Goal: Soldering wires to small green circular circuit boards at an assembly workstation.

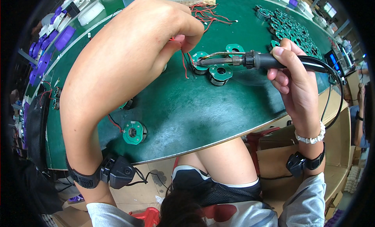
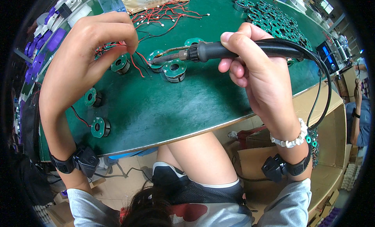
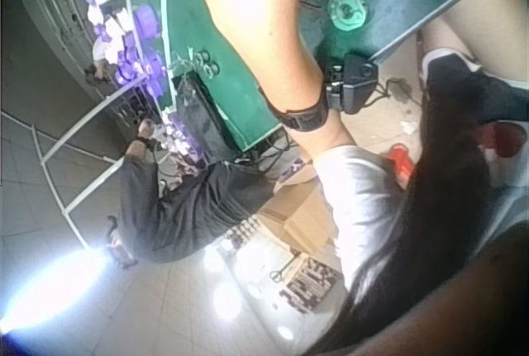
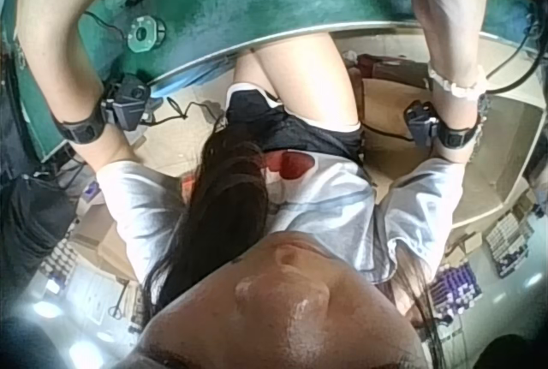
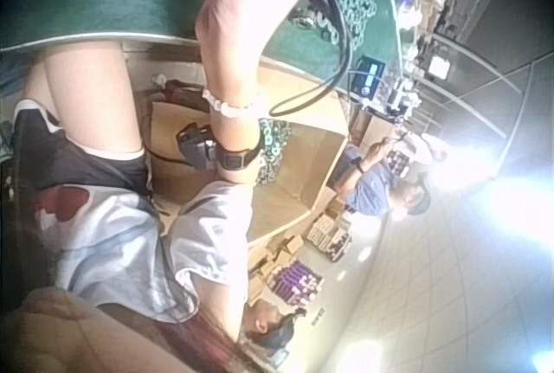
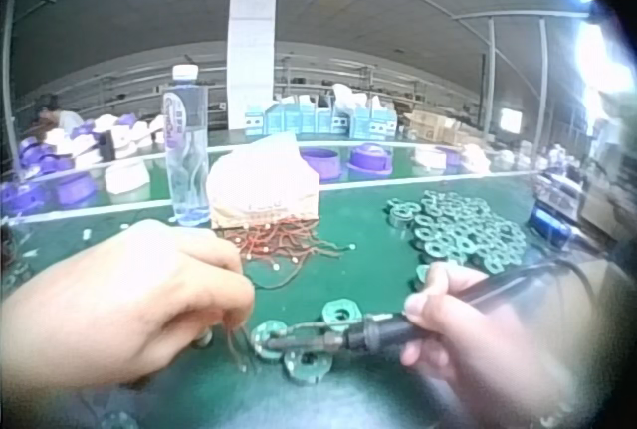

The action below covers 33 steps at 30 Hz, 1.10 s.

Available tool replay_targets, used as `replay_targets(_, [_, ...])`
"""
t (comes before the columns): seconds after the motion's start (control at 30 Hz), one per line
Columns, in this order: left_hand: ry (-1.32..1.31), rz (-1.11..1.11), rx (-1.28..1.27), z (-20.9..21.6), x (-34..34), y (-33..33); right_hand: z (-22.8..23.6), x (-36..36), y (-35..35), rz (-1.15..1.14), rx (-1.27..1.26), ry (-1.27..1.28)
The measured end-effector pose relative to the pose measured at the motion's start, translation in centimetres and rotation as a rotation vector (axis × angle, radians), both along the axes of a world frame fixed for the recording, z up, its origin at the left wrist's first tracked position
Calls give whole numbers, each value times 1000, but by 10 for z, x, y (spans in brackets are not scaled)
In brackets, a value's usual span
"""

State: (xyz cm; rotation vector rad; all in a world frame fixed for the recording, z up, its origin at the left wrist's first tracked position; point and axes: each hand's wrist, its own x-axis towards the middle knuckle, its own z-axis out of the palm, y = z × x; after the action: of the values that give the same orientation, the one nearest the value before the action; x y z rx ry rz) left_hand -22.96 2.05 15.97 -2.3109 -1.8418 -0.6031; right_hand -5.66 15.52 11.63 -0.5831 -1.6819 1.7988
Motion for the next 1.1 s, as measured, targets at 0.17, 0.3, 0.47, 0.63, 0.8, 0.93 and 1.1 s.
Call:
replay_targets(0.17, [7,-10,5,-3,2,0,2,-1,0,-55,-17,19])
replay_targets(0.3, [-82,83,135,-1,11,-4,11,8,11,-127,6,124])
replay_targets(0.47, [-155,78,9,23,-13,12,25,33,36,-176,-12,256])
replay_targets(0.63, [73,71,-38,42,-18,27,39,49,40,-226,-9,335])
replay_targets(0.8, [49,155,-39,28,-28,21,38,66,36,-218,41,307])
replay_targets(0.93, [320,351,-394,20,-21,-11,35,75,37,-218,-3,294])
replay_targets(1.1, [799,475,-254,-2,-33,-30,39,82,33,-233,-27,318])
